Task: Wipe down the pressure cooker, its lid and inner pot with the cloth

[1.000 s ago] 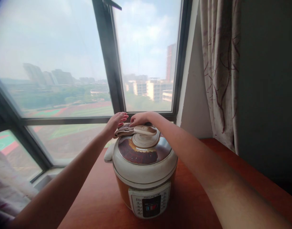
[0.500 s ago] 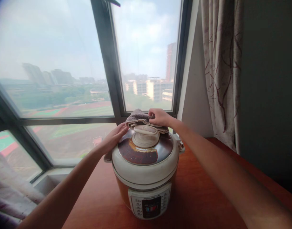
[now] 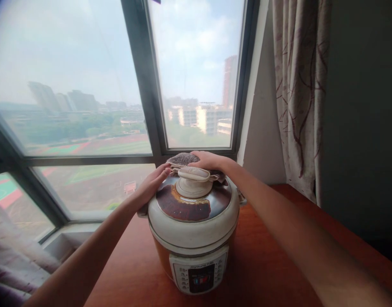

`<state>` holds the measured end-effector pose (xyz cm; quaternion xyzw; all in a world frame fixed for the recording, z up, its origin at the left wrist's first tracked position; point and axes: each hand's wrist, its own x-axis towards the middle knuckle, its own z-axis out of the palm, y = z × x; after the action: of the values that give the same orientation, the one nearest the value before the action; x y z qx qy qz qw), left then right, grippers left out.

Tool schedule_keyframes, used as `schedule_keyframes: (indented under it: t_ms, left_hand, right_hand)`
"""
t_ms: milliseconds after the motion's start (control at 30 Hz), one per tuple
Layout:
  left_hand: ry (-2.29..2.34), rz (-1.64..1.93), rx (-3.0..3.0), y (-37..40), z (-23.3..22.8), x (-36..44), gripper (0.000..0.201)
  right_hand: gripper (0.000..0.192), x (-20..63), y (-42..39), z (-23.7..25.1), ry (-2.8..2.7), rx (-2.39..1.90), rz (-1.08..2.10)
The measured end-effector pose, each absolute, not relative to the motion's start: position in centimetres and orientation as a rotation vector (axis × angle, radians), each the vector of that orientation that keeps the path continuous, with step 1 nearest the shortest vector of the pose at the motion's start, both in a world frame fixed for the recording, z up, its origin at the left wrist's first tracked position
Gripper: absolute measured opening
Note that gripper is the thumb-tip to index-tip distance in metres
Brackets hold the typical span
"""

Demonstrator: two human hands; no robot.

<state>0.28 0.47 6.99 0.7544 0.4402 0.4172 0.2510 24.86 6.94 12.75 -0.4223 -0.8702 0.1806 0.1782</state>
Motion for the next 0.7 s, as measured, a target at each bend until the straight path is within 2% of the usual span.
schedule_keyframes:
  t_ms: [133,333,567,700]
  left_hand:
    - [1.157,1.13,2.054,0.3,7.0,0.2,0.057]
    - [1.139,1.132,2.015,0.4,6.6,0.0,0.058]
    - [1.289,1.073,2.019,0.5,6.5,-0.1,0.062]
    - [1.355,1.047,2.027,0.3,6.6,-0.1,0.065]
  right_hand:
    - [0.035,22.0,8.5,13.4,-2.509,-1.313,0.444]
    - [0.028,24.0,8.2,12.5,-2.41,-1.331,0.393]
    - [0.051,28.5,6.4,11.3,-2.278,-1.358,0.517]
    - [0.055,31.8,6.0,9.3,-2.097,-1.413,0.619]
